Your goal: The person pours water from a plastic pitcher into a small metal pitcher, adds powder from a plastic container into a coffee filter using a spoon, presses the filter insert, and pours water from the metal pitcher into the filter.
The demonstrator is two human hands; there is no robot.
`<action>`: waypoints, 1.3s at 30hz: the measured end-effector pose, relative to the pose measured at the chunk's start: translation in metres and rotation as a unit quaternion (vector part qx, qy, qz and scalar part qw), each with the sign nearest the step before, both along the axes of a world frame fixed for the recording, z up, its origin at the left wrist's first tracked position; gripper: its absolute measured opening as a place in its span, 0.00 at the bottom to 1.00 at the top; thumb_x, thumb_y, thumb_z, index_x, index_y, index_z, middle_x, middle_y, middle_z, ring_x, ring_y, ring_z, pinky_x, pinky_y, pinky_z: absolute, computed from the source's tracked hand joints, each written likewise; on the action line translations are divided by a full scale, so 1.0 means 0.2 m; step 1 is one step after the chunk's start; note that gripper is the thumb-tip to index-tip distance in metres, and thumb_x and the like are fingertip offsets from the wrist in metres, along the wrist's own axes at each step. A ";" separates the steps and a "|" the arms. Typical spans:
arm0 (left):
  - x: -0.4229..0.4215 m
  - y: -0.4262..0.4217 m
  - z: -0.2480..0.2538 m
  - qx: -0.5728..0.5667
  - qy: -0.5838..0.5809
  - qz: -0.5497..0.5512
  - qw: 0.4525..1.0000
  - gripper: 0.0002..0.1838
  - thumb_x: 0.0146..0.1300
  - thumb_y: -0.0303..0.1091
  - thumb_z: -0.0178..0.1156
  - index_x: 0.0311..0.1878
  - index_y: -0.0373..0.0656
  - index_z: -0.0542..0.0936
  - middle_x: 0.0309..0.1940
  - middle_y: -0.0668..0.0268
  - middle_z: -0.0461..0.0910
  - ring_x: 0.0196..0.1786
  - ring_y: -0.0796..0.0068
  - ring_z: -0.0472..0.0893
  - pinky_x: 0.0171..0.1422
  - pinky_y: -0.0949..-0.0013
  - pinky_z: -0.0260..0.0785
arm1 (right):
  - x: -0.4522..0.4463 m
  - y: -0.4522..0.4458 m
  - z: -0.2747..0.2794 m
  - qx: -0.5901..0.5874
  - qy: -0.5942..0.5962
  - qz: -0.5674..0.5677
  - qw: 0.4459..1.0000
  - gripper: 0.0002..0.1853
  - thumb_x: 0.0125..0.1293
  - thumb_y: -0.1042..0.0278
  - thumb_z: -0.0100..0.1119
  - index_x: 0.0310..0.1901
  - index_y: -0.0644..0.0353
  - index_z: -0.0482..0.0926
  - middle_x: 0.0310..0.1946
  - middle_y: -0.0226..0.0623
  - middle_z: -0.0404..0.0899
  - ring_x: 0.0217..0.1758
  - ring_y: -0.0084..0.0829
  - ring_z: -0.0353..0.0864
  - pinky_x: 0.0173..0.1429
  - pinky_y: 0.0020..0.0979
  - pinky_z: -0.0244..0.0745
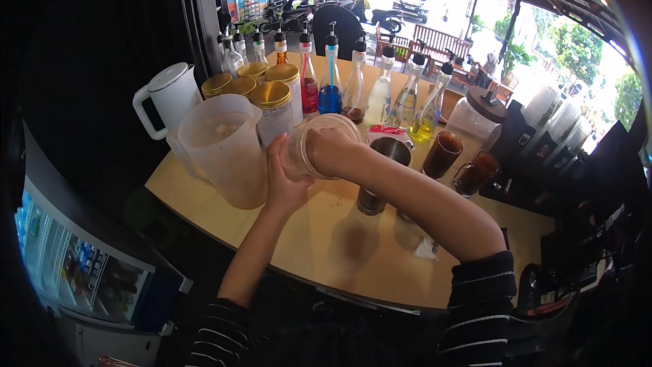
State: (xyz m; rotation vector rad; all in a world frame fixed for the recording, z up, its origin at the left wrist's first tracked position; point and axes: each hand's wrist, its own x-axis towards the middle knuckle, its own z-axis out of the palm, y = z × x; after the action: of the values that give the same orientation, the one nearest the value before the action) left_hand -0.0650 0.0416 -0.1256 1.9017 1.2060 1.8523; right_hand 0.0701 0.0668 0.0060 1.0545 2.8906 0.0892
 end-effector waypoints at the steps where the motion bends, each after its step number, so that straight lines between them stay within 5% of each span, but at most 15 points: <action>1: -0.01 -0.01 0.00 -0.004 0.008 0.007 1.000 0.54 0.34 0.22 0.74 0.68 0.42 0.56 0.64 0.55 0.61 0.68 0.54 0.63 0.72 0.57 0.56 | 0.00 -0.01 0.00 -0.019 0.014 -0.005 1.000 0.14 0.58 0.54 0.60 0.44 0.49 0.81 0.39 0.36 0.81 0.42 0.38 0.80 0.48 0.40 0.71; 4: -0.01 -0.01 0.01 -0.008 0.017 0.012 1.000 0.54 0.33 0.24 0.74 0.68 0.40 0.57 0.64 0.55 0.61 0.67 0.55 0.63 0.72 0.57 0.55 | 0.03 0.03 -0.05 0.020 0.038 0.054 0.998 0.16 0.57 0.57 0.58 0.41 0.58 0.84 0.42 0.47 0.82 0.45 0.41 0.84 0.48 0.36 0.78; 8: -0.01 -0.02 0.00 -0.014 0.021 0.006 1.000 0.53 0.34 0.25 0.74 0.68 0.40 0.57 0.65 0.55 0.60 0.68 0.55 0.62 0.72 0.57 0.55 | 0.01 -0.02 -0.01 0.049 -0.027 0.026 0.998 0.16 0.58 0.57 0.57 0.40 0.60 0.83 0.40 0.47 0.83 0.44 0.40 0.84 0.48 0.36 0.77; 13: 0.01 -0.03 0.01 -0.009 0.022 -0.011 1.000 0.52 0.35 0.21 0.72 0.68 0.43 0.56 0.64 0.54 0.60 0.68 0.51 0.62 0.73 0.56 0.55 | -0.02 -0.09 0.05 -0.065 0.028 -0.068 0.995 0.15 0.55 0.57 0.59 0.35 0.60 0.84 0.34 0.45 0.83 0.39 0.37 0.84 0.46 0.36 0.77; 20: 0.00 -0.04 0.01 -0.022 0.041 0.001 0.999 0.52 0.35 0.21 0.72 0.67 0.42 0.56 0.64 0.54 0.59 0.68 0.51 0.61 0.73 0.56 0.54 | 0.07 -0.07 0.12 -0.018 -0.018 0.020 0.999 0.13 0.49 0.61 0.64 0.34 0.58 0.85 0.31 0.43 0.83 0.38 0.41 0.83 0.47 0.37 0.76; 26: 0.00 -0.05 0.01 -0.031 0.028 -0.006 0.999 0.52 0.36 0.22 0.73 0.67 0.42 0.56 0.63 0.54 0.60 0.68 0.52 0.61 0.73 0.56 0.54 | 0.13 -0.11 0.18 -0.027 0.109 0.037 0.993 0.13 0.48 0.70 0.60 0.37 0.59 0.85 0.31 0.45 0.83 0.39 0.41 0.83 0.51 0.37 0.76; 29: 0.00 0.00 -0.04 -0.015 -0.006 -0.021 1.000 0.51 0.37 0.24 0.73 0.67 0.42 0.57 0.63 0.54 0.61 0.67 0.52 0.62 0.72 0.56 0.55 | 0.17 -0.12 0.21 -0.015 0.189 0.091 0.978 0.11 0.53 0.75 0.53 0.36 0.69 0.80 0.28 0.48 0.80 0.33 0.44 0.80 0.45 0.37 0.75; 31: 0.00 -0.03 -0.02 -0.019 0.001 -0.010 1.000 0.50 0.37 0.24 0.73 0.67 0.42 0.58 0.62 0.54 0.62 0.67 0.52 0.63 0.72 0.56 0.55 | 0.17 -0.20 0.33 -0.148 0.175 -0.026 0.973 0.12 0.55 0.76 0.52 0.39 0.68 0.81 0.28 0.44 0.81 0.33 0.37 0.81 0.43 0.35 0.75; 34: 0.00 -0.05 0.01 -0.015 0.008 0.006 1.000 0.50 0.37 0.25 0.73 0.67 0.42 0.59 0.62 0.53 0.62 0.66 0.52 0.63 0.71 0.55 0.56 | 0.25 -0.19 0.36 -0.185 0.206 -0.053 0.960 0.11 0.58 0.73 0.55 0.41 0.66 0.82 0.28 0.38 0.81 0.32 0.28 0.80 0.42 0.31 0.74; 39: 0.00 -0.06 0.02 -0.013 0.019 0.011 1.000 0.50 0.37 0.27 0.73 0.67 0.42 0.59 0.62 0.53 0.62 0.66 0.52 0.64 0.70 0.54 0.57 | 0.39 -0.16 0.31 -0.165 0.269 0.002 0.949 0.13 0.60 0.66 0.63 0.44 0.63 0.83 0.33 0.34 0.82 0.36 0.22 0.76 0.46 0.28 0.72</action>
State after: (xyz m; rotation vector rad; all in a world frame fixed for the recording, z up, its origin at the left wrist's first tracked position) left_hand -0.0645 0.0304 -0.1222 1.9260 1.2620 1.8099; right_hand 0.1487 0.0350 0.0683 1.1462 3.1890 -0.7720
